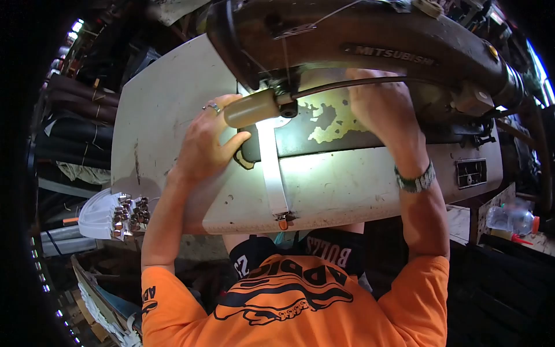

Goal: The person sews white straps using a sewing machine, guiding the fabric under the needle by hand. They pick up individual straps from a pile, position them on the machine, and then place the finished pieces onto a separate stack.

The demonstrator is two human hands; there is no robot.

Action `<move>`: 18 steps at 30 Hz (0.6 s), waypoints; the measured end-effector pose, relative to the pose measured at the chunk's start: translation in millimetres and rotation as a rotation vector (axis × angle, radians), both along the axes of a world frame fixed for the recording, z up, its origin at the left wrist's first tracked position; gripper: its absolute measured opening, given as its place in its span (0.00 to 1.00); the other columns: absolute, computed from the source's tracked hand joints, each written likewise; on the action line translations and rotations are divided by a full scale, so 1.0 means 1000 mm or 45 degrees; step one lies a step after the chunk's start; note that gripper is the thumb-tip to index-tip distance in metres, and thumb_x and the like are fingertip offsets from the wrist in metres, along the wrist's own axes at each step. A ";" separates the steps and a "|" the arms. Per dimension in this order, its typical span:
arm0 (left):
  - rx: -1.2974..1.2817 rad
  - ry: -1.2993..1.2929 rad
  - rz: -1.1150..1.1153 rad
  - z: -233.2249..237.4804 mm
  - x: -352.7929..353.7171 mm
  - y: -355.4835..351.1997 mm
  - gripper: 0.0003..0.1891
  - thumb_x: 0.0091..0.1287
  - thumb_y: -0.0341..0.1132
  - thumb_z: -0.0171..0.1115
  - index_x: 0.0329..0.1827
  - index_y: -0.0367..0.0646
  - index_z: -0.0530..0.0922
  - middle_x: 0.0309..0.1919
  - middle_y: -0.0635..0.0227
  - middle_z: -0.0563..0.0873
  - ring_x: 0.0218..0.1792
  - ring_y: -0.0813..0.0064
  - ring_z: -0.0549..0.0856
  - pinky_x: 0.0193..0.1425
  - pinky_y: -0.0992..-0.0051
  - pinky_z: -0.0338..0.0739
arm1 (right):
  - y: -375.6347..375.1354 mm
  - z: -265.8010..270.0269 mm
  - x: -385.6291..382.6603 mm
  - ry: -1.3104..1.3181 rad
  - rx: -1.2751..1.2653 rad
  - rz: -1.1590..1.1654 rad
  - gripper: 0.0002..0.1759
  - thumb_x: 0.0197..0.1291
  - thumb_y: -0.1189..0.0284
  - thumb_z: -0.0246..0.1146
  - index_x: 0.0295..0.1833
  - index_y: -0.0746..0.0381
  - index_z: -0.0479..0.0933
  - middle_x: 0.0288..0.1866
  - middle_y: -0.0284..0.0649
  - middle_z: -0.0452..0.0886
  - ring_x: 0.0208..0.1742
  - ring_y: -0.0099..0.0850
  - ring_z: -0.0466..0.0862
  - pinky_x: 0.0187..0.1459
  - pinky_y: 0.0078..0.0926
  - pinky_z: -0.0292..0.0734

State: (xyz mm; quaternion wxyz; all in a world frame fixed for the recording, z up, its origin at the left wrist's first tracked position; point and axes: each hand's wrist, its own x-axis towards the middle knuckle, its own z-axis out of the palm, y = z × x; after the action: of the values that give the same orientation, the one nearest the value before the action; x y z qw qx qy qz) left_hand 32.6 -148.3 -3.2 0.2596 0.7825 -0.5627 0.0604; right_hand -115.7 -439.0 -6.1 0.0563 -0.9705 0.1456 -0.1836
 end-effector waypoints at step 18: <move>0.012 -0.119 -0.029 -0.018 -0.033 -0.006 0.12 0.67 0.32 0.72 0.53 0.48 0.91 0.49 0.63 0.93 0.40 0.58 0.87 0.46 0.65 0.82 | 0.066 -0.025 -0.006 -0.091 0.175 0.597 0.15 0.66 0.67 0.65 0.54 0.58 0.90 0.61 0.46 0.81 0.67 0.43 0.76 0.69 0.42 0.70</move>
State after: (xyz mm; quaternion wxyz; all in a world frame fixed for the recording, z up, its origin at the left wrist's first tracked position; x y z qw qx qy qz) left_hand -0.5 -154.1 -21.0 0.2300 0.7736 -0.5833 0.0915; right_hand -121.4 -373.3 -30.9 0.1683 -0.9646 -0.0734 -0.1894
